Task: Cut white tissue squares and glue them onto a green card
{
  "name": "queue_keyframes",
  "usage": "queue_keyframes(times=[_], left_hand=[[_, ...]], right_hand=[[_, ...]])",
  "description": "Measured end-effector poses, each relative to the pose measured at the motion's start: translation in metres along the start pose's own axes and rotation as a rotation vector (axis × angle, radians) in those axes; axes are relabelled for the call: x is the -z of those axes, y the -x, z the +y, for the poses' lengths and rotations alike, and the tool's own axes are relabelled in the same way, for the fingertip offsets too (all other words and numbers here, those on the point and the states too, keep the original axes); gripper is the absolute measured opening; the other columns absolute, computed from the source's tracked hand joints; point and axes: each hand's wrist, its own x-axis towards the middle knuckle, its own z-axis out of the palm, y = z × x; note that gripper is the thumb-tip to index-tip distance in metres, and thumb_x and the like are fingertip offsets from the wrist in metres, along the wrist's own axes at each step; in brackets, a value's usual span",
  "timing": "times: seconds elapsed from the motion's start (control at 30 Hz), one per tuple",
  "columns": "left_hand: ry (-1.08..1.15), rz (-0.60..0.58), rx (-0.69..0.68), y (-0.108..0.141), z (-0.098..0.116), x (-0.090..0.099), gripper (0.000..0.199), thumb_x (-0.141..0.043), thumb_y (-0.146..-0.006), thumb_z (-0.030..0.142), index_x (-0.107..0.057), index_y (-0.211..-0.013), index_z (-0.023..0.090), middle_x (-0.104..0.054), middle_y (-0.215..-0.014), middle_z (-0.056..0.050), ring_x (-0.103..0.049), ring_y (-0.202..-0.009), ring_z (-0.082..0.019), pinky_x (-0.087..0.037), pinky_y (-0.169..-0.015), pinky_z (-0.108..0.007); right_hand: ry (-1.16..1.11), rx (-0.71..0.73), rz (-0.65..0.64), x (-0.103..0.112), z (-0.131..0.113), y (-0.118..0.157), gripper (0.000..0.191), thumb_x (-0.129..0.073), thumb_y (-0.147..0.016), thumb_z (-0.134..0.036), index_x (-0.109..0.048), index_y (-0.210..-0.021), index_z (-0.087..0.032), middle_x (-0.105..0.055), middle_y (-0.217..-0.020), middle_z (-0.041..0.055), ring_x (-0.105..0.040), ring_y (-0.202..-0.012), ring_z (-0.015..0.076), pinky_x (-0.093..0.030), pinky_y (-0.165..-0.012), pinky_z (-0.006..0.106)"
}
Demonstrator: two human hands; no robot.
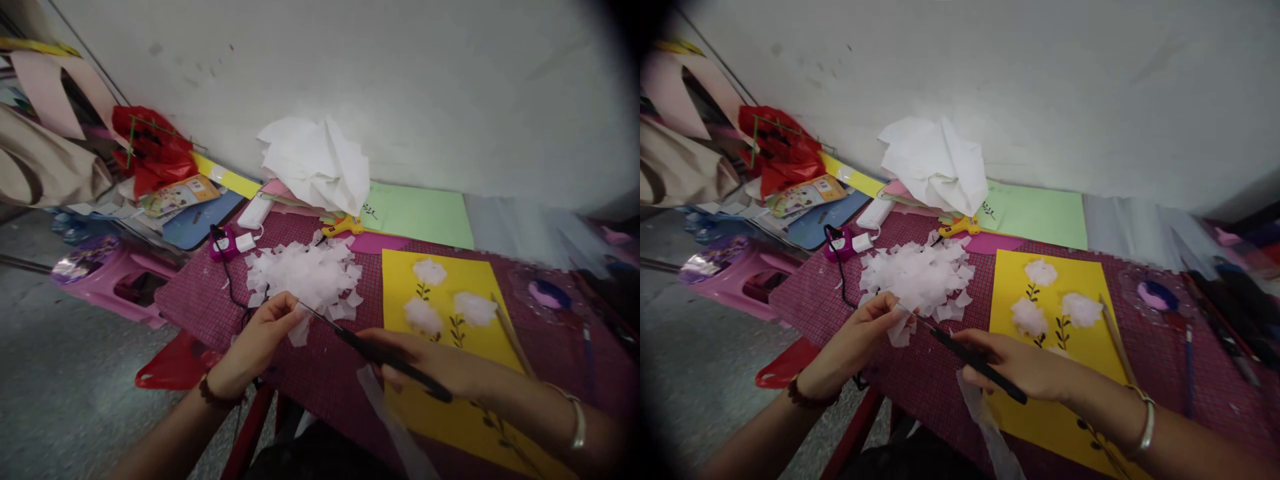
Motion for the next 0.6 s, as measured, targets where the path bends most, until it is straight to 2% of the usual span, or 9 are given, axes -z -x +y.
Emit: queue_keyframes(times=[0.1, 0.2, 0.37, 0.47, 0.6], left_hand=[[-0.024, -0.017, 0.005, -0.003, 0.004, 0.0, 0.031, -0.075, -0.077, 0.034, -0.048, -0.073, 0.019, -0.055, -0.065, 0.005, -0.049, -0.056, -0.008, -0.032, -0.054, -0.023], [-0.042, -0.013, 0.008, -0.004, 0.007, 0.0, 0.032, -0.076, -0.076, 0.033, -0.048, -0.072, 0.019, -0.054, -0.063, 0.005, -0.047, -0.053, -0.007, -0.031, -0.051, -0.022], [0.005, -0.036, 0.096, 0.002, 0.012, 0.003, 0.028, -0.076, -0.074, 0.036, -0.055, -0.076, 0.018, -0.061, -0.063, 0.003, -0.053, -0.053, -0.008, -0.039, -0.053, -0.021], [0.012, -0.006, 0.16, 0.004, 0.014, 0.005, 0.029, -0.08, -0.069, 0.035, -0.059, -0.075, 0.017, -0.059, -0.057, 0.005, -0.049, -0.046, -0.007, -0.036, -0.047, -0.02], [0.028, 0.109, 0.072, 0.0, 0.016, 0.006, 0.027, -0.082, -0.064, 0.03, -0.059, -0.071, 0.017, -0.058, -0.058, 0.005, -0.05, -0.049, -0.006, -0.037, -0.048, -0.018]], right_hand=[[-0.105, 0.027, -0.004, -0.002, 0.006, -0.006, 0.06, -0.059, -0.088, -0.051, -0.049, -0.133, -0.013, -0.049, -0.078, 0.001, -0.045, -0.066, 0.0131, -0.042, -0.061, 0.028], [-0.155, 0.034, 0.009, -0.004, 0.013, -0.009, 0.062, -0.06, -0.088, -0.054, -0.05, -0.133, -0.013, -0.047, -0.072, -0.0018, -0.044, -0.059, 0.0106, -0.04, -0.054, 0.025], [-0.161, -0.01, 0.078, -0.004, 0.016, -0.011, 0.067, -0.057, -0.086, -0.06, -0.05, -0.132, -0.011, -0.047, -0.065, -0.0039, -0.041, -0.05, 0.0081, -0.035, -0.047, 0.022], [-0.128, -0.006, 0.096, -0.002, 0.012, -0.009, 0.066, -0.06, -0.084, -0.061, -0.051, -0.129, -0.014, -0.049, -0.075, -0.0002, -0.048, -0.061, 0.0118, -0.042, -0.056, 0.026], [-0.11, 0.008, 0.067, 0.003, 0.01, -0.002, 0.06, -0.058, -0.082, -0.067, -0.058, -0.114, -0.017, -0.051, -0.08, 0.0034, -0.05, -0.074, 0.0176, -0.044, -0.066, 0.032]])
